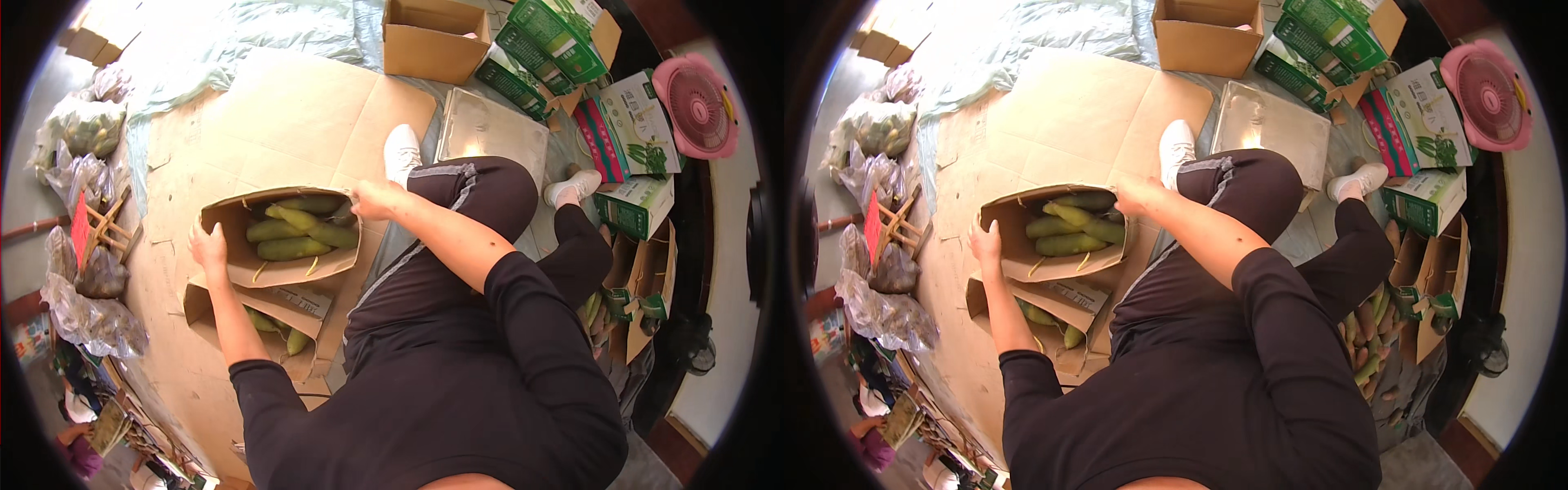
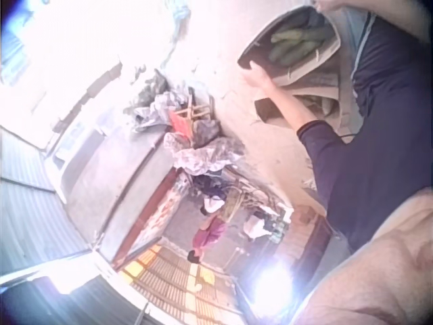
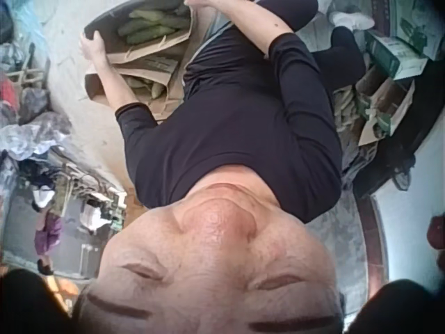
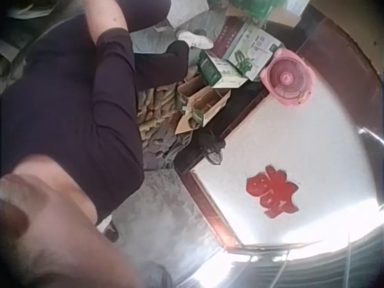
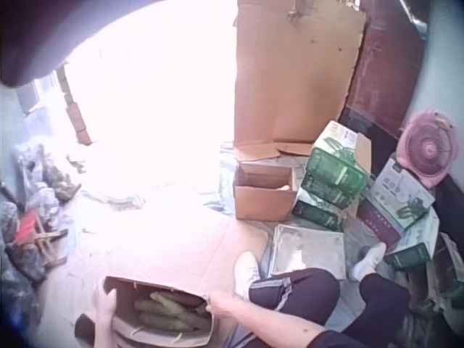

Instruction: Packing cucumbers or similar long green vegetables from a pile on the floor into cardboard boxes and bags.

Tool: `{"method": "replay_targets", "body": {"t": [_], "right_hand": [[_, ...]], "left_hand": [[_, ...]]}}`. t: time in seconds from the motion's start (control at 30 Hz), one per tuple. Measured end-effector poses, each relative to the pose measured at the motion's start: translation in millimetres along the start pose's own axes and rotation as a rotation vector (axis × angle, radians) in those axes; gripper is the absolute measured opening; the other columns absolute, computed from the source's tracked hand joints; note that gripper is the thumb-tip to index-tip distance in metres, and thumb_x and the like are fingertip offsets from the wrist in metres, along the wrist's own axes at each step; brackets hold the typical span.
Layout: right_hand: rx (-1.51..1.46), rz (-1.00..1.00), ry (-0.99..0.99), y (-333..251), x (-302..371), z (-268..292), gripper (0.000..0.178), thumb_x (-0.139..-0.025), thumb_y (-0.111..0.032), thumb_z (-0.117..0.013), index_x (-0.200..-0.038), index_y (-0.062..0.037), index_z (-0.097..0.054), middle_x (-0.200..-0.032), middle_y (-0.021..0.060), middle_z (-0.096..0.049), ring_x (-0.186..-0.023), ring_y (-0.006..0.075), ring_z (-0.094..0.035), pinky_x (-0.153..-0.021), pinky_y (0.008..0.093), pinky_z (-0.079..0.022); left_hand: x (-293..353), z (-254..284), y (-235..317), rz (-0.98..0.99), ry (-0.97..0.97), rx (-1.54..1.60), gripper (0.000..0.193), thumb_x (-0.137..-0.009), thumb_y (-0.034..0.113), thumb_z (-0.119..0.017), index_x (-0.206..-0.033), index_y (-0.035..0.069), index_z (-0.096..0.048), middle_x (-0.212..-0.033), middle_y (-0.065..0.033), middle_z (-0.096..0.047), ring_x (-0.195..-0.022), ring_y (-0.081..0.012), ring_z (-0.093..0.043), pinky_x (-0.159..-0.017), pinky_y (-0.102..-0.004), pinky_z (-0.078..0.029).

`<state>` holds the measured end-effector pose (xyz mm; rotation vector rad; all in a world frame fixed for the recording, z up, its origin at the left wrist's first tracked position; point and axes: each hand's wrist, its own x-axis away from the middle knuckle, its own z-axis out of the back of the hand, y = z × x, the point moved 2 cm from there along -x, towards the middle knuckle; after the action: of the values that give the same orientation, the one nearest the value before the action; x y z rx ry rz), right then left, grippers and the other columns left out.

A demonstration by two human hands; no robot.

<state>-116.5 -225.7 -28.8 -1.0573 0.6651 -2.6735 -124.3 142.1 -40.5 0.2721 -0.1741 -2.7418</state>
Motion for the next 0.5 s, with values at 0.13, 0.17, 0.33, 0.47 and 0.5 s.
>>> {"method": "replay_targets", "body": {"t": [0.13, 0.17, 0.33, 0.47, 0.5], "right_hand": [[-0.293, 0.277, 0.327, 3.3, -5.2, 44.6, 0.034, -0.079, -0.025, -0.064, -0.104, -0.0018, -0.063, -0.095, 0.0178, -0.065, -0.089, 0.0288, -0.063, -0.078, 0.0365, -0.049], [-0.375, 0.317, 0.372, 2.9, 2.6, 62.4, 0.033, -0.08, -0.024, -0.063, -0.105, -0.0013, -0.062, -0.094, 0.0164, -0.066, -0.088, 0.025, -0.063, -0.077, 0.034, -0.049], [-0.647, 0.456, 0.625, 33.6, 92.4, 150.3, 0.03, -0.085, -0.014, -0.058, -0.113, -0.0025, -0.059, -0.097, 0.0081, -0.066, -0.088, 0.0117, -0.061, -0.076, 0.0244, -0.048], [-0.757, 0.153, 0.904, 126.1, 174.6, 162.4, 0.028, -0.087, -0.013, -0.056, -0.113, -0.0009, -0.058, -0.1, 0.0071, -0.065, -0.089, 0.0124, -0.06, -0.076, 0.0235, -0.047], [-0.775, 0.064, 0.987, 159.0, 192.8, 152.5, 0.028, -0.087, -0.012, -0.057, -0.112, -0.0001, -0.058, -0.099, 0.0067, -0.065, -0.089, 0.0125, -0.061, -0.074, 0.0233, -0.048]], "left_hand": [[35.3, 30.5, 118.2, -0.55, 0.01, 0.151, 0.04, -0.075, 0.023, -0.067, -0.111, 0.01, -0.057, -0.111, -0.0121, -0.059, -0.102, -0.0287, -0.053, -0.087, -0.0441, -0.037], [51.1, 35.1, 153.4, -0.637, -0.04, 0.172, 0.037, -0.074, 0.023, -0.067, -0.108, 0.01, -0.058, -0.109, -0.0109, -0.059, -0.101, -0.0276, -0.053, -0.087, -0.0445, -0.036], [130.3, -13.5, 271.0, -0.899, -0.606, -0.123, 0.037, -0.079, 0.029, -0.065, -0.111, 0.011, -0.056, -0.119, -0.0066, -0.052, -0.12, -0.0227, -0.042, -0.105, -0.0538, -0.024], [158.4, -103.8, 285.7, -0.925, -0.832, -0.388, 0.027, -0.086, 0.025, -0.051, -0.107, 0.012, -0.06, -0.116, -0.0094, -0.054, -0.122, -0.0293, -0.041, -0.1, -0.0666, -0.019], [162.4, -124.4, 276.1, -0.872, -0.848, -0.442, 0.029, -0.086, 0.025, -0.049, -0.109, 0.012, -0.061, -0.12, -0.0105, -0.054, -0.124, -0.0315, -0.038, -0.1, -0.0671, -0.016]]}}
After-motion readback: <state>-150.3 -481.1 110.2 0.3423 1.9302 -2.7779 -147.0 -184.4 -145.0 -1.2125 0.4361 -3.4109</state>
